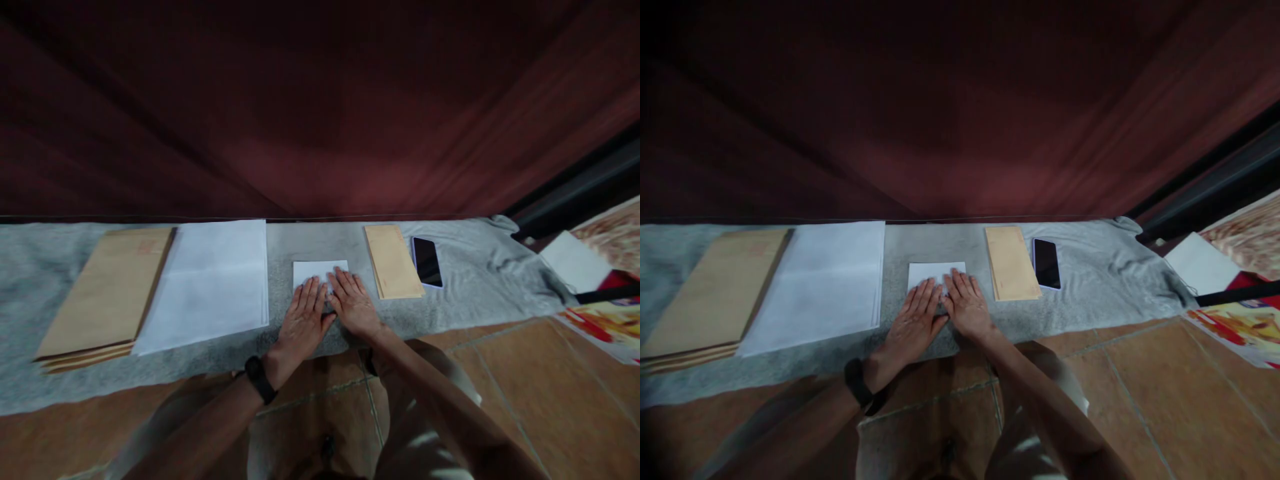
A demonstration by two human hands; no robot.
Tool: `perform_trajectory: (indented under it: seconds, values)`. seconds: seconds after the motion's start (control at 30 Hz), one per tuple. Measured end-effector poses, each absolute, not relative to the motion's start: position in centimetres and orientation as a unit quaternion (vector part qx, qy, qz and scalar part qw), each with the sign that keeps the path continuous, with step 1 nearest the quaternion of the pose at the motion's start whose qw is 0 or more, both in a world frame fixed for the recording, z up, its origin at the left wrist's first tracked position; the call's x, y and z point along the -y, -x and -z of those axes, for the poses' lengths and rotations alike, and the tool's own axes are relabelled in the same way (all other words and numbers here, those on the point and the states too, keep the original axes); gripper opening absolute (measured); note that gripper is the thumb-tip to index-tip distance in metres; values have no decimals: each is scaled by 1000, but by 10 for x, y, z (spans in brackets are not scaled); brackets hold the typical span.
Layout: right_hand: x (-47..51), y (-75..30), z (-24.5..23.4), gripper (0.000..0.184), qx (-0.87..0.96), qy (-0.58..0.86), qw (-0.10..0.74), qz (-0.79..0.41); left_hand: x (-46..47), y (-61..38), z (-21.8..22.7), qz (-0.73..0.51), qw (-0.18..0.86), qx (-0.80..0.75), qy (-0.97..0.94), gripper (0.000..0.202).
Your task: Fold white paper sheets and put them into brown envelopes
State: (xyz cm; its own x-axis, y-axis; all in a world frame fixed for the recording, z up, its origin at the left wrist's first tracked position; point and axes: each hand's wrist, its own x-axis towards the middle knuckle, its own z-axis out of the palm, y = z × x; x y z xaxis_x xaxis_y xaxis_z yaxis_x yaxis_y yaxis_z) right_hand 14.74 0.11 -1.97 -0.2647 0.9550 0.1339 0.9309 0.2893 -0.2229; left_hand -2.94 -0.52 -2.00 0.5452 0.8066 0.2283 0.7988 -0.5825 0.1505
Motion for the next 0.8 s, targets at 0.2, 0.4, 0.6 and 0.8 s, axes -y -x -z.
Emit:
perform_trajectory:
  seconds: [0.2, 0.4, 0.6, 0.8]
  values:
    - [1, -151, 24, 55, 774, 619, 125, -30, 8, 30, 15, -124, 23, -463, -877, 68]
    - [2, -156, 30, 56, 762, 631, 144, -13, 9, 31, 12, -104, 21, -464, -880, 69]
    - [2, -159, 31, 54, 763, 628, 154, -8, 8, 32, 11, -98, 22, -462, -881, 67]
    - [0, -161, 30, 53, 760, 631, 157, -9, 5, 39, 12, -96, 30, -448, -888, 68]
